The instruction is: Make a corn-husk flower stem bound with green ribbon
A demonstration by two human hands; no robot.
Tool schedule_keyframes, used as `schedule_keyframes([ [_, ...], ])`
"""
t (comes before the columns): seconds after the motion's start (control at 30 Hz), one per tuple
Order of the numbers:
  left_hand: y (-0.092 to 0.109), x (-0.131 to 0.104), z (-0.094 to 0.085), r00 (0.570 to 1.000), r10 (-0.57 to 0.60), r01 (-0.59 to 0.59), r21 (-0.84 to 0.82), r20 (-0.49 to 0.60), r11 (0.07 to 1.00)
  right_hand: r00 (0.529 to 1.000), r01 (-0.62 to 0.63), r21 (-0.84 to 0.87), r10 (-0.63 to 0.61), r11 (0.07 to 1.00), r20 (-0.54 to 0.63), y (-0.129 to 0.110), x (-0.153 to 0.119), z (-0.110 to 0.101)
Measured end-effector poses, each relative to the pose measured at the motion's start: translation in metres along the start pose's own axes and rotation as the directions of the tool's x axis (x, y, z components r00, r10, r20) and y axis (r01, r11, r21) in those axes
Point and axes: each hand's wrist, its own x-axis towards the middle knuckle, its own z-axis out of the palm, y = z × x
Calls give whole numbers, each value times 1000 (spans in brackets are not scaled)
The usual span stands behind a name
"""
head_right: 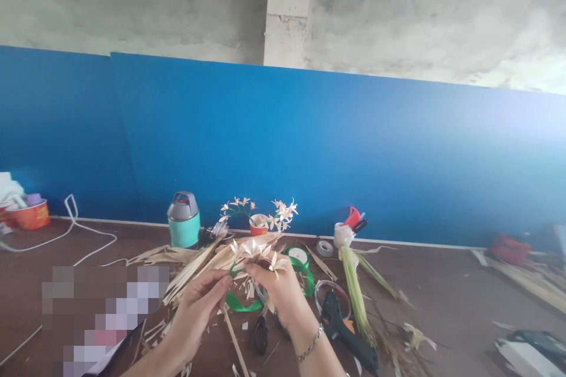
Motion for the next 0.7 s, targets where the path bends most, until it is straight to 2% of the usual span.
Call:
schedule_keyframes([
  [0.17,2,-2,2,993,-110,117,-144,52,983,1000,11,105,-12,994,9,-3,-1,4],
  [0.37,9,-7,5,970,-165,210,-274,179,939,999,-41,225,38,973,16,1,-3,5],
  [0.7,7,-3,3,960,-162,223,-275,226,935,999,17,201,-9,980,-42,6,-4,6],
])
